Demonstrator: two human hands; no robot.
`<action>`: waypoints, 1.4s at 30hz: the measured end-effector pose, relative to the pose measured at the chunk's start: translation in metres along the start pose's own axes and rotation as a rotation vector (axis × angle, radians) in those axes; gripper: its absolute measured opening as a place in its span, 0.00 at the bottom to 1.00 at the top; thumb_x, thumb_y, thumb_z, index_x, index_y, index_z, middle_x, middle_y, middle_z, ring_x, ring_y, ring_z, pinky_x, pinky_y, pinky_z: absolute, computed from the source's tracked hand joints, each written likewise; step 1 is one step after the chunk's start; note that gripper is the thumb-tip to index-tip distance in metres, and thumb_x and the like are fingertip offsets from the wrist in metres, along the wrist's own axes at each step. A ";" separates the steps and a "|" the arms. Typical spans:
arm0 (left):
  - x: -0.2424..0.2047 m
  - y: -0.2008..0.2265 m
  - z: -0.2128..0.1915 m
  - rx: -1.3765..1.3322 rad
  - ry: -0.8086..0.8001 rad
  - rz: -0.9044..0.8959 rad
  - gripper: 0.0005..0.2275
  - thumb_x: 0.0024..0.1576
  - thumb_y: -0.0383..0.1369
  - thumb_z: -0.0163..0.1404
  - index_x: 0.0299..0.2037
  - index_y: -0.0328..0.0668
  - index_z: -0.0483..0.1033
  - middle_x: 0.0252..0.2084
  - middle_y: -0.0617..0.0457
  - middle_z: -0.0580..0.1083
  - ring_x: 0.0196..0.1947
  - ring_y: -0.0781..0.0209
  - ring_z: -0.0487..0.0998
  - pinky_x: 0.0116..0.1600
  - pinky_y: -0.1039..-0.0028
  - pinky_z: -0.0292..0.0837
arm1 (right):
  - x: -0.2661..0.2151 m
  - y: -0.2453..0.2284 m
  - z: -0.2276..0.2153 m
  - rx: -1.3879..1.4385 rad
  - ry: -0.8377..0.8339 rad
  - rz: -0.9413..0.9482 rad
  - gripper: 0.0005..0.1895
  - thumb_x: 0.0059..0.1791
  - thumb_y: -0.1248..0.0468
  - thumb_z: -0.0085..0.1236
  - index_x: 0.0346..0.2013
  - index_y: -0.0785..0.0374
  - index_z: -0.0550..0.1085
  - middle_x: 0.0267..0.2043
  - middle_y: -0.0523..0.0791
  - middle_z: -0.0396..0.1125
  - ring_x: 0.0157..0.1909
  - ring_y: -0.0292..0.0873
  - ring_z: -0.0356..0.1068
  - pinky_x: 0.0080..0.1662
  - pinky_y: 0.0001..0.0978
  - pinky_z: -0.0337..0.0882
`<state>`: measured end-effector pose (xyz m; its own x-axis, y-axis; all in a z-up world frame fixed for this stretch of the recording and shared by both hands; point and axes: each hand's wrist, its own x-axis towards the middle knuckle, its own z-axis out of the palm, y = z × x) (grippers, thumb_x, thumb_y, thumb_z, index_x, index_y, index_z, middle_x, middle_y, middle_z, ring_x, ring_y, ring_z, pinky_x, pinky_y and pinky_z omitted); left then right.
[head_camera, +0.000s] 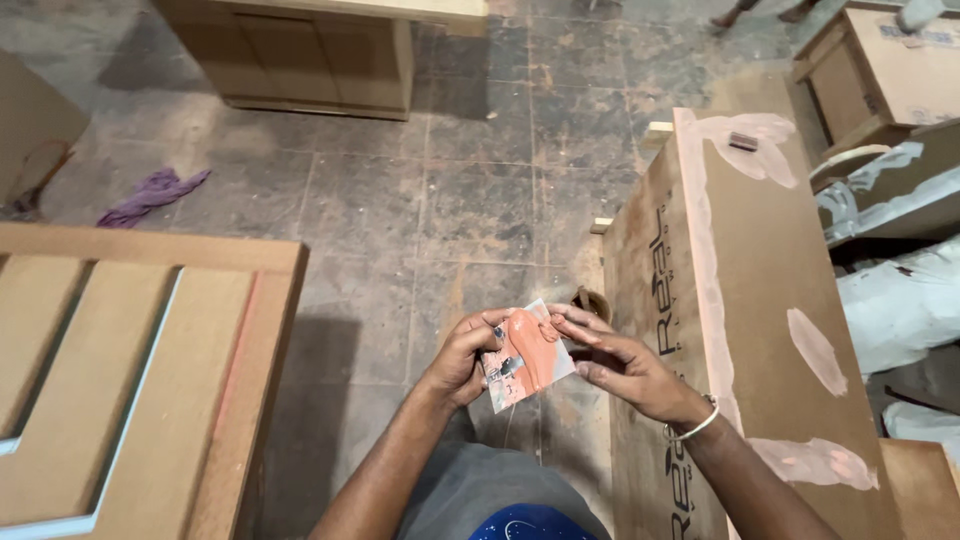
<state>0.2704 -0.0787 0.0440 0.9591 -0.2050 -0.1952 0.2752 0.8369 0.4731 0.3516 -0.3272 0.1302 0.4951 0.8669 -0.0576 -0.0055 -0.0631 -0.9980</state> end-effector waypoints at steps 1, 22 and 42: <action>0.015 0.005 0.000 -0.004 -0.063 0.014 0.22 0.51 0.20 0.39 0.57 0.20 0.72 0.42 0.42 0.79 0.32 0.64 0.81 0.38 0.76 0.78 | 0.007 -0.003 -0.013 -0.065 0.015 -0.016 0.27 0.54 0.71 0.50 0.69 0.66 0.66 0.79 0.49 0.50 0.77 0.47 0.54 0.68 0.43 0.60; 0.320 0.196 0.002 0.424 -0.091 -0.053 0.17 0.58 0.23 0.44 0.56 0.26 0.75 0.39 0.47 0.78 0.34 0.63 0.76 0.38 0.73 0.73 | 0.257 -0.066 -0.253 -0.829 0.273 -0.195 0.29 0.40 0.80 0.50 0.51 0.55 0.78 0.62 0.49 0.66 0.67 0.53 0.65 0.59 0.42 0.69; 0.510 0.217 0.046 0.887 0.253 0.185 0.17 0.55 0.24 0.45 0.54 0.31 0.77 0.33 0.56 0.78 0.20 0.72 0.72 0.22 0.79 0.66 | 0.369 -0.069 -0.443 -1.686 0.160 -0.478 0.20 0.41 0.63 0.57 0.47 0.62 0.77 0.45 0.46 0.70 0.51 0.50 0.69 0.51 0.45 0.66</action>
<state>0.8219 -0.0245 0.0868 0.9785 0.0959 -0.1827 0.1695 0.1314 0.9767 0.9199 -0.2216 0.1900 0.2575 0.9146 0.3117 0.9251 -0.3266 0.1940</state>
